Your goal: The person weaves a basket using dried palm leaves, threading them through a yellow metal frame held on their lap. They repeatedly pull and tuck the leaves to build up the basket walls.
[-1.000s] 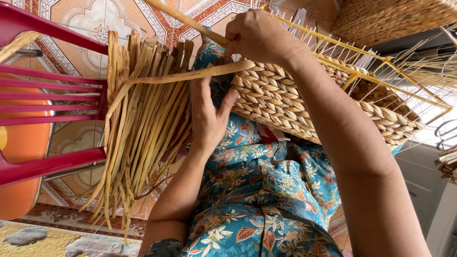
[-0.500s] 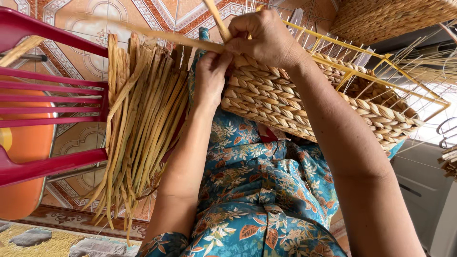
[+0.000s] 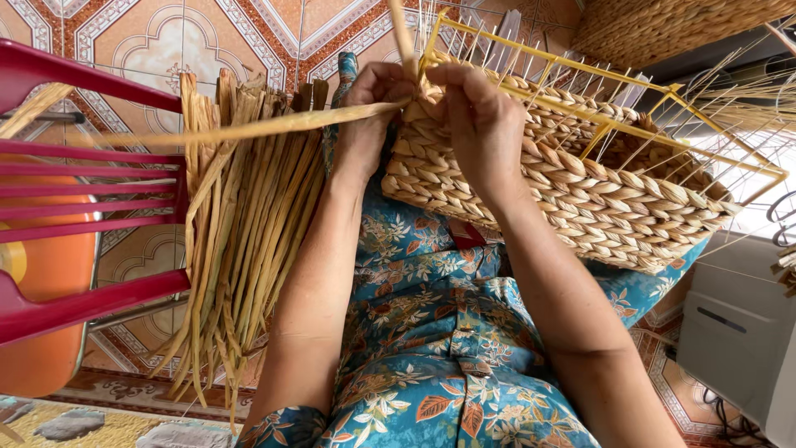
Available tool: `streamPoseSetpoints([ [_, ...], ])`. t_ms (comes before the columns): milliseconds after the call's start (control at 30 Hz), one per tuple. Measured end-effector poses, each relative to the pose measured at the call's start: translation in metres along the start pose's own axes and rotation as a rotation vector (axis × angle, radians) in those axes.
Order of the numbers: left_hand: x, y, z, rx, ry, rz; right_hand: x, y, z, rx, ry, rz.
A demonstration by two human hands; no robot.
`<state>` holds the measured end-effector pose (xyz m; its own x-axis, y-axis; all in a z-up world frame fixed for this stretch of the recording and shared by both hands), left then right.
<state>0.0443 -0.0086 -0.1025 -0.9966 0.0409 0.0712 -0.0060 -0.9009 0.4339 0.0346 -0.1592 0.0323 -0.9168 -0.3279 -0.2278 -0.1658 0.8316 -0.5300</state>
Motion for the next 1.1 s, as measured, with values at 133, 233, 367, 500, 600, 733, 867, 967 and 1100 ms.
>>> streamPoseSetpoints([
  [133,0.017,0.007,0.017,-0.247,0.091,-0.102,0.01,0.004,-0.007,0.062,-0.05,0.095],
  [233,0.03,0.009,0.033,-0.292,0.082,-0.153,0.011,0.01,-0.016,0.121,-0.063,0.066],
  [367,0.051,0.013,0.033,-0.146,-0.117,-0.205,0.021,0.018,-0.017,0.19,0.041,0.008],
  [500,0.056,0.023,0.034,-0.293,-0.072,-0.231,0.032,0.02,-0.018,0.244,0.07,0.007],
  [600,0.057,0.028,0.025,-0.077,-0.048,-0.182,0.039,0.024,-0.023,0.274,0.011,0.042],
  [733,0.063,0.027,0.017,-0.092,0.015,-0.139,0.044,0.031,-0.019,0.275,-0.035,0.142],
  [867,0.07,0.025,0.017,-0.224,0.022,-0.033,0.043,0.033,-0.008,0.205,-0.094,0.19],
  [967,0.068,0.028,0.027,-0.104,0.071,0.003,0.042,0.028,-0.01,0.145,-0.183,0.2],
  [1100,0.063,0.028,0.023,-0.017,-0.003,-0.006,0.047,0.023,-0.014,0.157,-0.155,0.154],
])
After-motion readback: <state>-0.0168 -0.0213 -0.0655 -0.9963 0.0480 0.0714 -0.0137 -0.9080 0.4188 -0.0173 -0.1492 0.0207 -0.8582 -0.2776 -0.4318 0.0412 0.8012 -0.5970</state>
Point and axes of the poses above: each hand's wrist, its own x-axis away from the middle knuckle, its own y-axis out of the palm, z = x × y, the point moved 7 cm from there along -x, towards the middle knuckle, and after that the axes turned 6 degrees about -z, right-handed, at the moved point
